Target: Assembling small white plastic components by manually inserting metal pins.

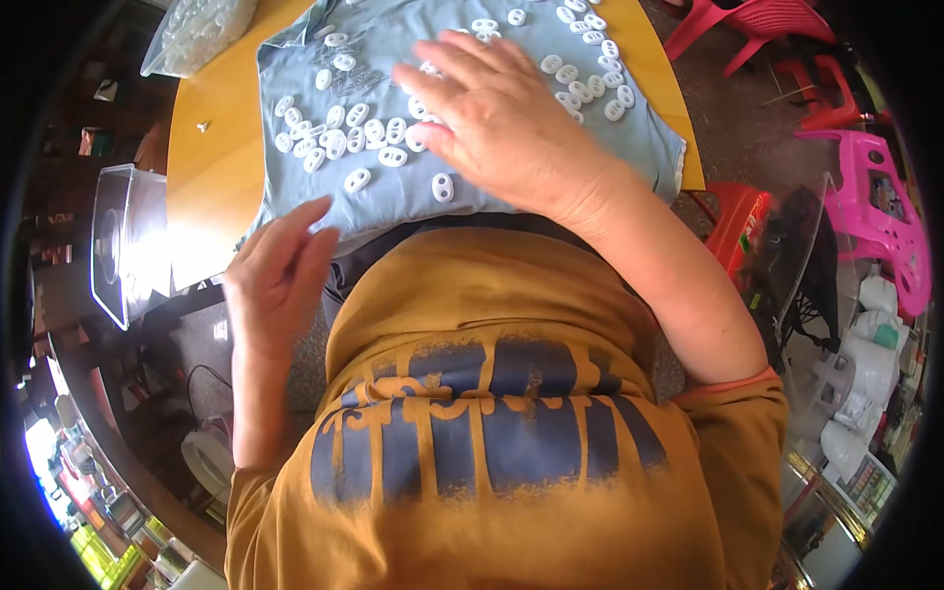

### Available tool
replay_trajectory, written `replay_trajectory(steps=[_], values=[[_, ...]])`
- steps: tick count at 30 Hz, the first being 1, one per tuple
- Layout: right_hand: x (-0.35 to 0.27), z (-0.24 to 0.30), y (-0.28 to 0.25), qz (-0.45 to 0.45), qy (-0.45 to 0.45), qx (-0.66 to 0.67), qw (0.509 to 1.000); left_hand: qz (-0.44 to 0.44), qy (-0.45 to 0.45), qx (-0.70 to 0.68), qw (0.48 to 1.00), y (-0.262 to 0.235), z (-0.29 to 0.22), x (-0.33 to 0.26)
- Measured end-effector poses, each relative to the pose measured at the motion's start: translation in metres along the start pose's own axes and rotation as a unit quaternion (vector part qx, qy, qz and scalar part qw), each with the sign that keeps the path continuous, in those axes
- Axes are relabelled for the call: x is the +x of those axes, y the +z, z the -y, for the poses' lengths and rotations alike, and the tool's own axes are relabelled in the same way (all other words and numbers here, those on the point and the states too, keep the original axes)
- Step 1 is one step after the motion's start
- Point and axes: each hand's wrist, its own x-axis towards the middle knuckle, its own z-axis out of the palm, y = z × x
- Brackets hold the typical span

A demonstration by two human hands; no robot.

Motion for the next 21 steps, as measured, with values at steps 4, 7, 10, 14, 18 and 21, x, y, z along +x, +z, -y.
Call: replay_trajectory(steps=[4,7,10,14,18,21], values=[[0.013,0.01,0.001,-0.007,-0.112,0.106,0.988,0.036,0.057,0.134,0.989,0.018,0.012,0.014],[0.015,0.007,0.005,0.022,-0.126,0.1,0.987,0.03,0.042,0.128,0.99,0.021,0.014,0.014],[0.018,-0.002,0.01,-0.007,-0.1,0.066,0.993,0.013,0.03,0.127,0.991,0.021,0.017,0.013],[0.017,-0.004,0.009,-0.044,-0.086,0.088,0.991,0.0,0.021,0.107,0.994,0.021,0.019,0.014],[0.017,-0.006,0.008,-0.043,-0.066,0.098,0.992,-0.053,0.051,0.101,0.992,0.025,0.023,0.028],[0.018,-0.009,0.007,-0.042,-0.059,0.084,0.994,-0.05,0.053,0.129,0.989,0.027,0.019,0.045]])
